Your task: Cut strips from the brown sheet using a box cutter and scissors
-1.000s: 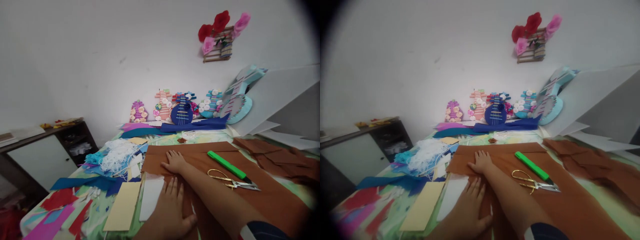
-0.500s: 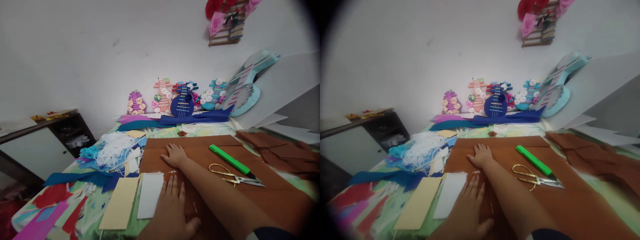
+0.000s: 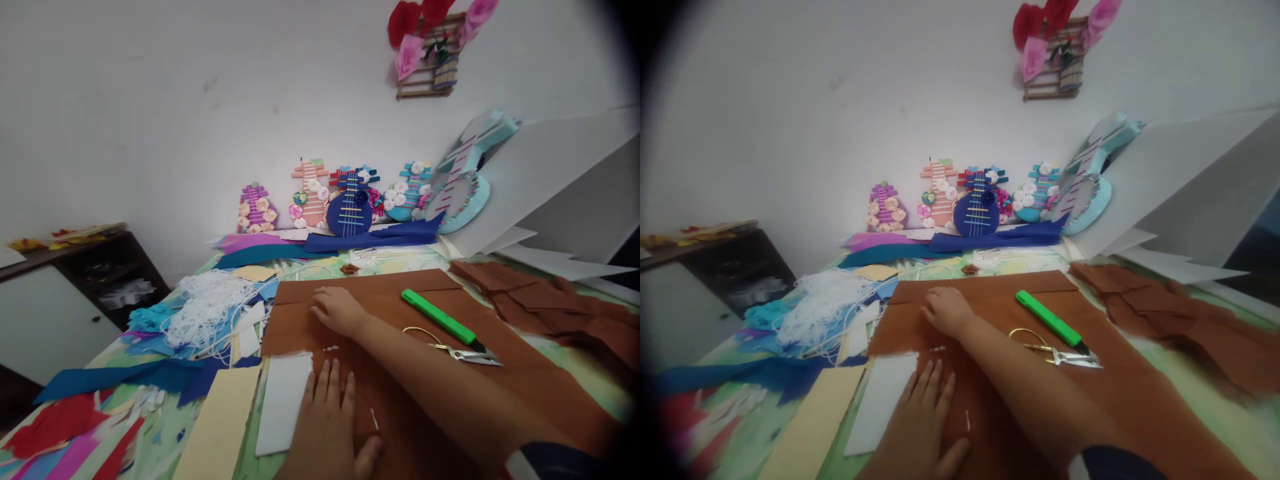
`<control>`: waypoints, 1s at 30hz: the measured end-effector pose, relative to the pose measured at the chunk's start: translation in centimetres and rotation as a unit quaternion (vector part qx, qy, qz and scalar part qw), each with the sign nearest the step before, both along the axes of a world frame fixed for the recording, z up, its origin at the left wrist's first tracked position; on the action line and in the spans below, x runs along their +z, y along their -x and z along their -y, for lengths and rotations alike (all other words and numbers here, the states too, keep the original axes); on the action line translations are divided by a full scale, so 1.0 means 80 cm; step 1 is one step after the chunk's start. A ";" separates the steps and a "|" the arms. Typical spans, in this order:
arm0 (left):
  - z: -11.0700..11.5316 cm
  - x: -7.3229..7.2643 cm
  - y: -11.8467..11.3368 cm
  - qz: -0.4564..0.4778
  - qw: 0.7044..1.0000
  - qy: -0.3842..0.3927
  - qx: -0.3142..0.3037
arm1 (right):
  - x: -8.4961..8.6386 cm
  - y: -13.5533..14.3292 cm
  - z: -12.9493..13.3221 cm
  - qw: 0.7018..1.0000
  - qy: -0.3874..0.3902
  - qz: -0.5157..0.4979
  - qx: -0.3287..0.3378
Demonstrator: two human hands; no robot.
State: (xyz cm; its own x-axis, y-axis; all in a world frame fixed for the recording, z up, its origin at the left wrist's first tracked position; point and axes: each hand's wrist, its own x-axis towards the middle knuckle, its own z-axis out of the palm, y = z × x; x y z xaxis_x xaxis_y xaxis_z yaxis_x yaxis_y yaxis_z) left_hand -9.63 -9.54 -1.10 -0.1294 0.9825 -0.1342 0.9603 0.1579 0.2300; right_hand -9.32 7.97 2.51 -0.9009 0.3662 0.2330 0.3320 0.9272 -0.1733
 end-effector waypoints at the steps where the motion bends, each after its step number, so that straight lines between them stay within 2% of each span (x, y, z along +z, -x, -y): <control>1: 0.000 0.000 0.000 -0.002 1.000 -0.006 0.000 | 0.012 -0.017 -0.003 1.000 -0.005 0.007 0.006; 3: -0.001 -0.001 0.001 -0.004 1.000 -0.009 -0.001 | 0.031 -0.061 -0.012 0.998 -0.029 0.060 0.013; 5: -0.003 -0.004 0.004 -0.005 1.000 -0.005 -0.006 | 0.039 -0.112 -0.021 0.989 -0.054 0.131 -0.031; 7: -0.003 -0.009 0.009 -0.017 1.000 -0.016 -0.015 | 0.036 -0.157 -0.028 0.973 -0.042 0.212 -0.077; 9: -0.003 -0.017 0.014 -0.049 0.996 -0.069 -0.041 | 0.026 -0.186 -0.030 0.967 -0.006 0.248 -0.064; 11: -0.001 -0.024 0.017 -0.095 0.976 -0.172 -0.090 | 0.015 -0.198 -0.029 0.968 0.014 0.243 -0.054; 14: 0.003 -0.029 0.016 -0.149 0.910 -0.344 -0.178 | 0.006 -0.197 -0.025 0.973 0.011 0.229 -0.022; 16: 0.006 -0.030 0.013 -0.146 0.876 -0.411 -0.205 | 0.010 -0.193 -0.021 0.975 -0.007 0.222 0.002; 18: 0.009 -0.030 0.011 -0.112 0.868 -0.439 -0.202 | 0.024 -0.194 -0.013 0.982 -0.035 0.187 0.003; 20: 0.013 -0.029 0.009 -0.033 0.877 -0.443 -0.184 | 0.045 -0.201 -0.001 0.991 -0.052 0.120 -0.014; 21: 0.014 -0.027 0.007 0.036 0.886 -0.429 -0.170 | 0.056 -0.206 0.007 0.996 -0.047 0.078 -0.023; 23: 0.017 -0.019 0.002 0.250 0.894 -0.347 -0.132 | 0.072 -0.221 0.029 0.999 -0.019 -0.022 -0.035; 24: 0.017 -0.014 -0.003 0.353 0.881 -0.292 -0.116 | 0.075 -0.228 0.042 0.997 0.009 -0.069 -0.029; 26: 0.013 -0.002 -0.015 0.513 0.831 -0.189 -0.105 | 0.069 -0.237 0.069 0.995 0.050 -0.089 -0.009; 28: 0.005 0.007 -0.030 0.627 0.761 -0.127 -0.111 | 0.049 -0.236 0.094 0.975 0.195 -0.086 0.064; 29: 0.001 0.009 -0.036 0.677 0.721 -0.105 -0.108 | 0.036 -0.233 0.104 0.955 0.266 -0.074 0.105; 30: -0.002 0.010 -0.042 0.729 0.673 -0.077 -0.096 | 0.022 -0.228 0.112 0.937 0.321 -0.070 0.118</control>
